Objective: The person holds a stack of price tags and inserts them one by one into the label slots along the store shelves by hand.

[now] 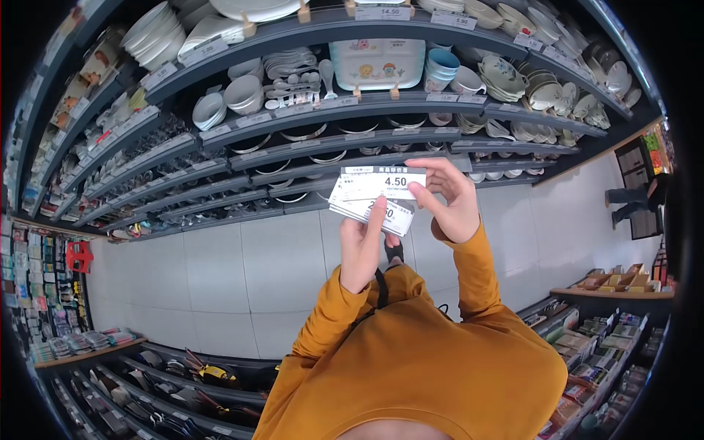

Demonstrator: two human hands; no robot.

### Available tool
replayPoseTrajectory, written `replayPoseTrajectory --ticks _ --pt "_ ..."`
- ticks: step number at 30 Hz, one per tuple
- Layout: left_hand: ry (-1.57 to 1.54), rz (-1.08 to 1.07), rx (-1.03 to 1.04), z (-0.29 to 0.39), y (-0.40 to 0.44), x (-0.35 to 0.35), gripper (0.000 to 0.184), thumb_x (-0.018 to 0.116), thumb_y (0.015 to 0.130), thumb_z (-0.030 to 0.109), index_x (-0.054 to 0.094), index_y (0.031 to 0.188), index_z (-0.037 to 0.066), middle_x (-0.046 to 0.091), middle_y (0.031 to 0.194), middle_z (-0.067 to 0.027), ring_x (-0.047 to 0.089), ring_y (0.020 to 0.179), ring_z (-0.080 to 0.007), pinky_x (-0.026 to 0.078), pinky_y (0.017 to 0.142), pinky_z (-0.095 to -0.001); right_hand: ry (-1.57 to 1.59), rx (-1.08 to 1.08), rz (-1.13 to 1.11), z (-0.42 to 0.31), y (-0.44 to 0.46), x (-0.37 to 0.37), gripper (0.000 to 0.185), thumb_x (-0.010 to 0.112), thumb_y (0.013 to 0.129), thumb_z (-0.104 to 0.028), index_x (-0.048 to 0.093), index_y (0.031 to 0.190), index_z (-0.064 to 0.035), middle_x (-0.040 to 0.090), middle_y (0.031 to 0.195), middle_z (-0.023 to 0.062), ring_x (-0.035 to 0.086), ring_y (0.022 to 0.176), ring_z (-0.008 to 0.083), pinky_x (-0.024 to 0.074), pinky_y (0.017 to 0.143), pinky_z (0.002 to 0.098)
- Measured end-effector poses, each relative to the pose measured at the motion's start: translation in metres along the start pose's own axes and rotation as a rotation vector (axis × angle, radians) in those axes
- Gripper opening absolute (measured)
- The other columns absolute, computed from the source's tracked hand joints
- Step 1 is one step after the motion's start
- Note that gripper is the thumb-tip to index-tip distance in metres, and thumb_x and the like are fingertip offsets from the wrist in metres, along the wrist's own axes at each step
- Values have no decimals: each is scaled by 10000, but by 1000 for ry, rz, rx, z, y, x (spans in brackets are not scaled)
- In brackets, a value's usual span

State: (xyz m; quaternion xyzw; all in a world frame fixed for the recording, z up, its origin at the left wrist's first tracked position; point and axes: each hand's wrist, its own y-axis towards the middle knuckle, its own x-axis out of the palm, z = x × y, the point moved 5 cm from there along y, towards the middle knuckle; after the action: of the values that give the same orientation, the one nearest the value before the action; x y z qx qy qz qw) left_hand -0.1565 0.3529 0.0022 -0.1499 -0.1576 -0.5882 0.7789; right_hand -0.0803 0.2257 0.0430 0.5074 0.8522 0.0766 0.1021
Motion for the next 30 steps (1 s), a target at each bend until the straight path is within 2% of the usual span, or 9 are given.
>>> replayPoseTrajectory --ticks 2,16,24,30 --pt "-12 11 -3 11 -13 -22 286 474 991 217 597 985 -41 601 718 -46 523 550 -75 408 494 -221 0 12 -2 -7 -8 24 318 648 858 -39 584 1168 -11 614 932 37 589 810 75 458 706 206" --pt "-39 14 22 46 -51 -91 282 472 991 209 599 989 -43 605 734 -49 530 562 -79 419 498 -220 -28 26 26 -21 -26 106 335 655 857 -54 580 1179 -6 601 961 38 582 793 66 459 697 200" --pt "-27 -8 -10 40 -35 -85 291 471 994 219 601 986 -40 609 735 -51 533 570 -84 420 507 -221 -37 31 59 -14 -22 95 346 663 855 -68 577 1186 -19 601 959 35 585 802 71 465 715 209" --pt "-3 -81 -72 22 -17 -41 294 459 999 225 600 989 -33 603 721 -49 526 562 -87 410 501 -226 -24 44 150 -11 -30 49 350 653 858 -54 566 1195 -12 624 951 45 598 819 82 473 723 216"
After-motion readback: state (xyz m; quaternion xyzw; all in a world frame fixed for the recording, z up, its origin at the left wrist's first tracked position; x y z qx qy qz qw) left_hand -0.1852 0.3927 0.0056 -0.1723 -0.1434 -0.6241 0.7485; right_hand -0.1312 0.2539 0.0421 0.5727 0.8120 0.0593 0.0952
